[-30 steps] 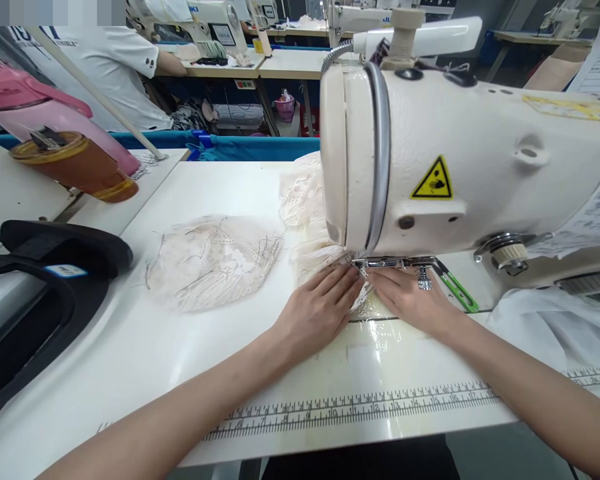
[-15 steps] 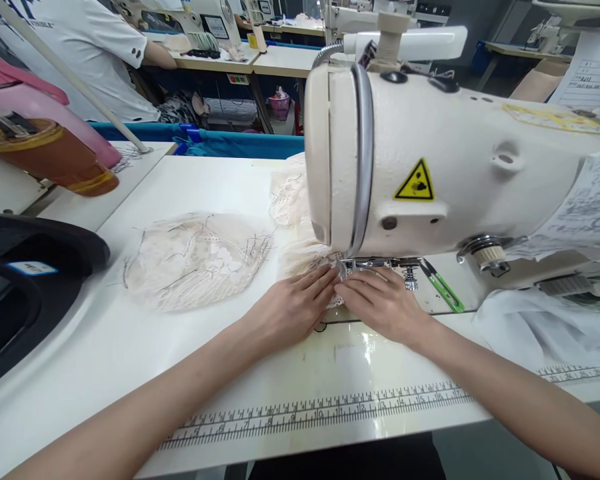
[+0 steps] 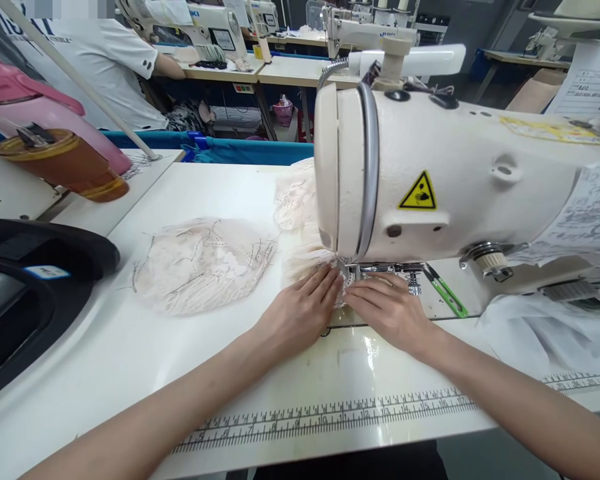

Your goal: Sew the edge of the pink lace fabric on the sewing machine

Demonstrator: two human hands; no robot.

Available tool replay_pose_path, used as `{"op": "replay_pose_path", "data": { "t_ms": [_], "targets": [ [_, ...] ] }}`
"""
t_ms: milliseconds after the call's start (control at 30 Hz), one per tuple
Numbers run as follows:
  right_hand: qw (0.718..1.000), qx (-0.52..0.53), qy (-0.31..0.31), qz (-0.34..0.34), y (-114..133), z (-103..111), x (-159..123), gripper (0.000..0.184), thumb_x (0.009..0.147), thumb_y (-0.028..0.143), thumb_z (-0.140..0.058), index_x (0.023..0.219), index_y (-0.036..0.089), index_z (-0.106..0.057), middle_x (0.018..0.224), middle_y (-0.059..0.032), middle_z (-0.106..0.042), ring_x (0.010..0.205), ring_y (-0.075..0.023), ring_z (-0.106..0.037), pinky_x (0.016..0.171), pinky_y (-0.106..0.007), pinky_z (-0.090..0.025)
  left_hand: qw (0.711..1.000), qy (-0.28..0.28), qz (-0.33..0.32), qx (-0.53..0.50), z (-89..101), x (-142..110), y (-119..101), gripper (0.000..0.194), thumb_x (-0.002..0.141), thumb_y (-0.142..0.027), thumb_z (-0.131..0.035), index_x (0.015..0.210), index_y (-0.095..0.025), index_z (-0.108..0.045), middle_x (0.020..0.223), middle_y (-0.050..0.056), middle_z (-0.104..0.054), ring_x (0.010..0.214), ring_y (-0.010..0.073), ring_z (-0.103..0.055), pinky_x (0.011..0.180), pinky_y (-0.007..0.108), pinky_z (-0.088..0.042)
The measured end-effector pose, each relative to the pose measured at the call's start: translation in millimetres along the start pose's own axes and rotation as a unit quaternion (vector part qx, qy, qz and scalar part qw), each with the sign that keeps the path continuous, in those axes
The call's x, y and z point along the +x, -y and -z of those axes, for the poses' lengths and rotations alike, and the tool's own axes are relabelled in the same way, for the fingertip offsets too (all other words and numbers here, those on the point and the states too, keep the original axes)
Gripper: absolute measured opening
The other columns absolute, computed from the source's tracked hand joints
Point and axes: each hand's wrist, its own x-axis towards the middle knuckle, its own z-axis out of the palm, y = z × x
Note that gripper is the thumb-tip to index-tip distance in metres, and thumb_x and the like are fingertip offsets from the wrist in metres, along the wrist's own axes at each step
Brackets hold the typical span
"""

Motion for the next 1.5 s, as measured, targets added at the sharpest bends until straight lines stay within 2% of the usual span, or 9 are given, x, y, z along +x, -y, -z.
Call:
{"op": "replay_pose_path", "data": {
  "t_ms": [333, 467, 567, 767, 933, 1200, 1300, 1400, 1500],
  "targets": [
    [1.0, -0.023, 0.005, -0.01, -3, 1, -3, 0.023, 0.088, 0.002, -0.048, 0.092, 0.017, -0.066, 0.095, 0.0017, -0.072, 0.095, -0.012, -0.063, 0.08, -0.028, -0.044, 0.999, 0.013, 0.037, -0.001, -3.2, 2, -6, 0.039, 0.092, -0.014, -0.036, 0.121, 0.001, -0.057, 0.123, 0.022, -0.06, 0.119, 0.0328, -0.055, 0.098, 0.045, -0.05],
    [0.999, -0.028, 0.031, -0.017, -5, 1, -3, 0.024, 0.087, 0.0, -0.048, 0.094, 0.016, -0.066, 0.099, 0.0011, -0.071, 0.097, -0.0116, -0.062, 0.08, -0.027, -0.044, 0.999, 0.002, 0.037, 0.017, -2.2, 3, -8, 0.038, 0.092, -0.016, -0.039, 0.12, 0.002, -0.058, 0.121, 0.022, -0.062, 0.116, 0.0339, -0.057, 0.097, 0.044, -0.05],
    [0.998, -0.032, 0.05, -0.017, -8, 1, -5, 0.028, 0.086, -0.001, -0.048, 0.1, 0.016, -0.066, 0.103, -0.0007, -0.071, 0.099, -0.0126, -0.061, 0.079, -0.026, -0.045, 0.999, 0.006, 0.045, -0.003, -0.2, 4, -8, 0.036, 0.093, -0.015, -0.041, 0.123, -0.003, -0.057, 0.121, 0.02, -0.062, 0.118, 0.0322, -0.056, 0.099, 0.045, -0.048],
    [0.997, -0.047, 0.045, -0.038, -12, 7, -1, 0.029, 0.087, 0.002, -0.047, 0.095, 0.02, -0.067, 0.102, 0.0025, -0.071, 0.087, -0.012, -0.063, 0.063, -0.027, -0.04, 0.996, 0.018, 0.066, -0.051, 2.7, 5, -7, 0.036, 0.095, -0.019, -0.042, 0.126, -0.009, -0.056, 0.123, 0.018, -0.061, 0.121, 0.032, -0.053, 0.097, 0.046, -0.05],
    [0.995, -0.079, 0.017, -0.065, -13, 4, -4, 0.023, 0.087, 0.007, -0.052, 0.094, 0.023, -0.067, 0.101, 0.0052, -0.072, 0.076, -0.012, -0.062, 0.072, -0.03, -0.039, 0.996, 0.02, 0.069, -0.05, 2.2, 8, -7, 0.034, 0.096, -0.023, -0.042, 0.124, -0.012, -0.058, 0.122, 0.016, -0.062, 0.119, 0.0317, -0.056, 0.095, 0.045, -0.051],
    [0.995, -0.052, 0.006, -0.082, -17, 1, -4, 0.021, 0.088, 0.011, -0.055, 0.096, 0.025, -0.068, 0.097, 0.0039, -0.073, 0.085, -0.0132, -0.065, 0.076, -0.029, -0.042, 0.997, -0.001, 0.078, -0.024, -0.8, 10, -7, 0.034, 0.094, -0.023, -0.047, 0.124, -0.009, -0.058, 0.122, 0.018, -0.062, 0.117, 0.0325, -0.057, 0.095, 0.044, -0.052],
    [0.994, -0.037, -0.003, -0.102, -15, 2, -4, 0.017, 0.091, 0.018, -0.054, 0.093, 0.026, -0.069, 0.097, 0.0044, -0.073, 0.082, -0.0118, -0.067, 0.078, -0.029, -0.042, 0.998, -0.017, 0.054, -0.023, -0.4, 8, -9, 0.031, 0.094, -0.015, -0.044, 0.121, -0.008, -0.059, 0.125, 0.016, -0.061, 0.119, 0.0295, -0.056, 0.1, 0.044, -0.049],
    [0.992, -0.023, 0.018, -0.125, -12, 4, -8, 0.018, 0.093, 0.029, -0.052, 0.097, 0.026, -0.07, 0.105, 0.0025, -0.072, 0.083, -0.0143, -0.067, 0.081, -0.034, -0.041, 0.999, -0.026, 0.018, -0.037, -0.2, 6, -11, 0.033, 0.094, -0.008, -0.039, 0.12, -0.004, -0.058, 0.126, 0.014, -0.06, 0.119, 0.0251, -0.056, 0.1, 0.038, -0.05],
    [0.987, 0.006, 0.069, -0.142, -11, 5, -11, 0.022, 0.094, 0.036, -0.05, 0.102, 0.028, -0.069, 0.115, 0.0011, -0.068, 0.087, -0.0184, -0.067, 0.084, -0.039, -0.042, 0.999, -0.025, 0.028, -0.039, -1.5, 5, -12, 0.033, 0.095, -0.012, -0.04, 0.122, -0.002, -0.056, 0.124, 0.015, -0.061, 0.116, 0.0258, -0.058, 0.094, 0.037, -0.054]
  ]
}}
